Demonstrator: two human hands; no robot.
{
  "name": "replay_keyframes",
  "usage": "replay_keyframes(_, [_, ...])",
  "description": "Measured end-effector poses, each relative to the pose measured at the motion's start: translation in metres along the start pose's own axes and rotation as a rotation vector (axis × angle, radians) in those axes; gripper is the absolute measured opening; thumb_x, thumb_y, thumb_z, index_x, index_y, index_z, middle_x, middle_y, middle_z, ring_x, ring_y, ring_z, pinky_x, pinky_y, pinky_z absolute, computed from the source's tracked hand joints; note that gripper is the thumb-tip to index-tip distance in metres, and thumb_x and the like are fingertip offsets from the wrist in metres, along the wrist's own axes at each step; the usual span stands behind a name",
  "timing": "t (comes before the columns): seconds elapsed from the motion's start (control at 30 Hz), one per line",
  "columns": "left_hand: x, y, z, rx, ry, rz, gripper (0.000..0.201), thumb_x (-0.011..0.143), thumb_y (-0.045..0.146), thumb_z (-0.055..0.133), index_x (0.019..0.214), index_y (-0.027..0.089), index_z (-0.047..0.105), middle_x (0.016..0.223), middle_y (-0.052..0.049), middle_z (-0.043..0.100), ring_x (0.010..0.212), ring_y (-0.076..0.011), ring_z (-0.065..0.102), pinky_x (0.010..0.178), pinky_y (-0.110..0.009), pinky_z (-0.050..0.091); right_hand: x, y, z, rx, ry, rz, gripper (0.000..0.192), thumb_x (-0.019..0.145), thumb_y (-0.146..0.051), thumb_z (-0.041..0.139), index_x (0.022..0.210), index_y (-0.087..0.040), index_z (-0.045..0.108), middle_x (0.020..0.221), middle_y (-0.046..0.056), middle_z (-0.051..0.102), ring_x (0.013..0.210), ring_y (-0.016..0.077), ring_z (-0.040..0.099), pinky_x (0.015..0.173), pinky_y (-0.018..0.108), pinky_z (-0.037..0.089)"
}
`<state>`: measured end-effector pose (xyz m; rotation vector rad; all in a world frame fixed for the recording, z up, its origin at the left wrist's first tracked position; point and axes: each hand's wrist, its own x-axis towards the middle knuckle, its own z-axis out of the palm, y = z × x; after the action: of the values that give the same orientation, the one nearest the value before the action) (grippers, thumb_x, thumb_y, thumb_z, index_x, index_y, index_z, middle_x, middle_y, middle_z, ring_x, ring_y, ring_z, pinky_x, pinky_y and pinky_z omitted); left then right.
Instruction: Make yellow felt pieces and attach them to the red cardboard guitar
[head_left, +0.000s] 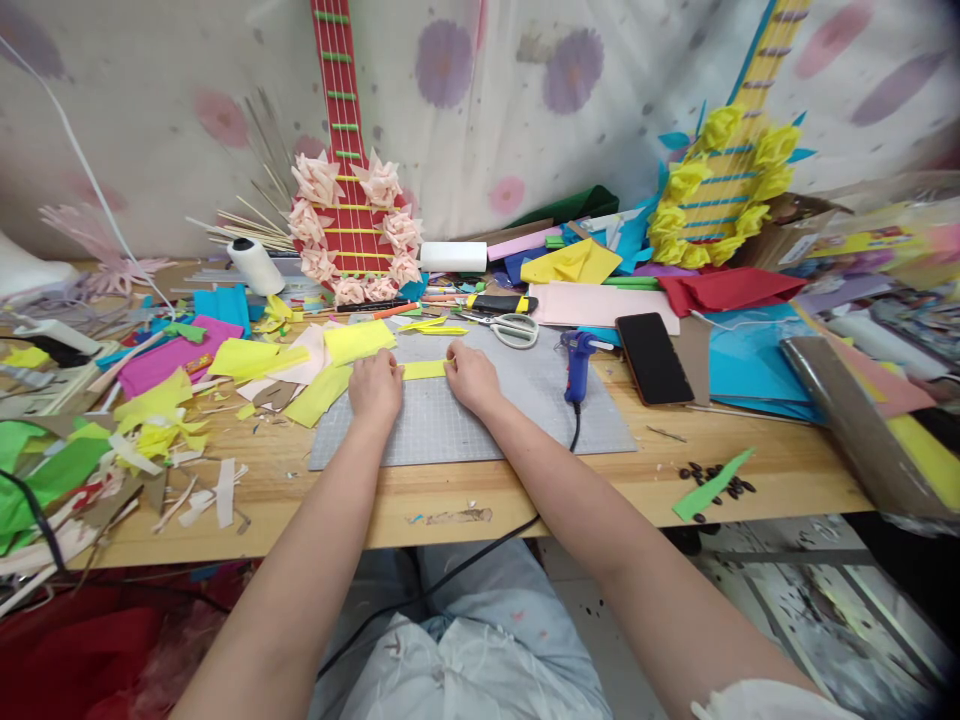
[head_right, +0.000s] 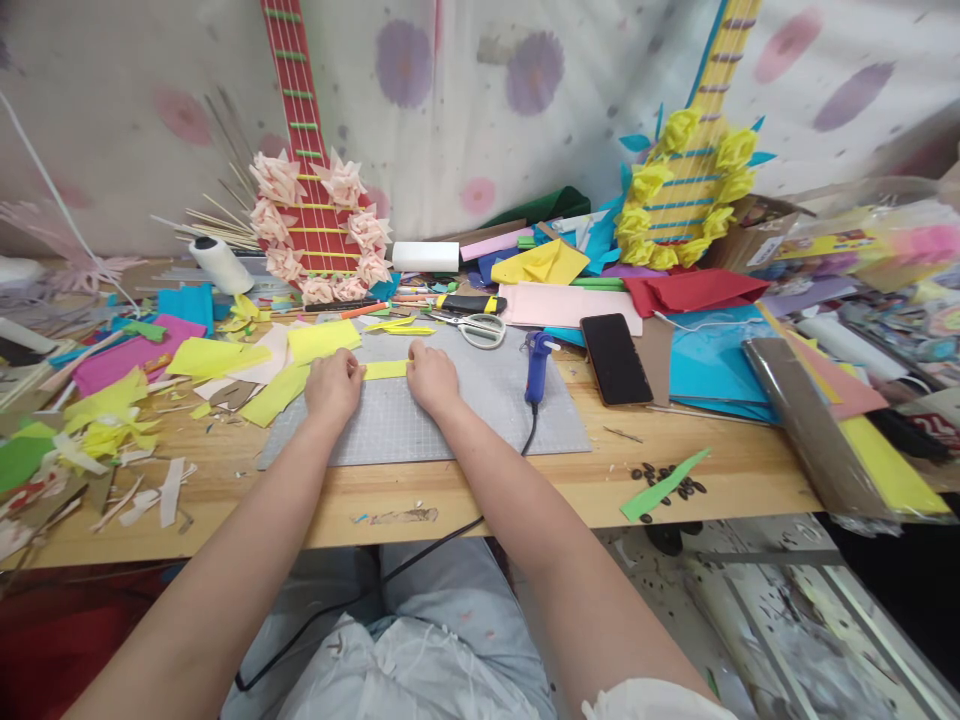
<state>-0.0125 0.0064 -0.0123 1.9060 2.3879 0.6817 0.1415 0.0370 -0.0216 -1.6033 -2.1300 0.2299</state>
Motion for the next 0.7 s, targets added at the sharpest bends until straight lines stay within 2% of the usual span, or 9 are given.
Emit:
replay_keyframes(0.1, [0.000,0.000,0.003,0.019,0.036,0.073,0.013,0.079,0.027,0.046,0.082,0.022,0.058,0.091,-0.011,0.054,0.099,-0.0281,0.044,0.082,-0.040,0.039,0.000,0.000,0.001,-0.041,-0.002,-0.037,0.014,0.084,-0.020,0.042,0.091,-0.021,0.054,0.087,0.008,0.062,0.081,0.0224,0.052,0.070,0.033,0.036])
replay_keyframes(0.3, [-0.001,0.001,0.005,0.005,0.055,0.068,0.018,0.079,0.025,0.045,0.084,0.022,0.062,0.094,-0.011,0.051,0.100,-0.0281,0.041,0.084,-0.040,0.037,0.000,-0.002,0.001,-0.056,-0.011,-0.009,0.020,0.087,-0.023,0.037,0.093,-0.018,0.056,0.090,0.012,0.061,0.086,0.0241,0.051,0.074,0.034,0.035])
replay_keyframes(0.5, [-0.006,0.005,0.004,0.024,0.091,0.066,0.026,0.072,0.044,0.055,0.084,0.021,0.061,0.098,-0.010,0.050,0.102,-0.0277,0.040,0.087,-0.039,0.034,-0.005,-0.014,0.002,-0.141,0.001,0.041,0.037,0.083,-0.046,0.043,0.098,-0.013,0.053,0.096,0.014,0.059,0.093,0.0255,0.049,0.079,0.036,0.035])
replay_keyframes(0.7, [-0.009,0.008,0.004,0.046,0.097,0.059,0.033,0.068,0.050,0.057,0.085,0.021,0.060,0.099,-0.010,0.050,0.101,-0.0267,0.041,0.088,-0.038,0.034,-0.009,-0.020,0.003,-0.225,0.011,0.043,0.042,0.080,-0.049,0.045,0.101,-0.013,0.051,0.099,0.014,0.057,0.095,0.0257,0.048,0.079,0.036,0.036])
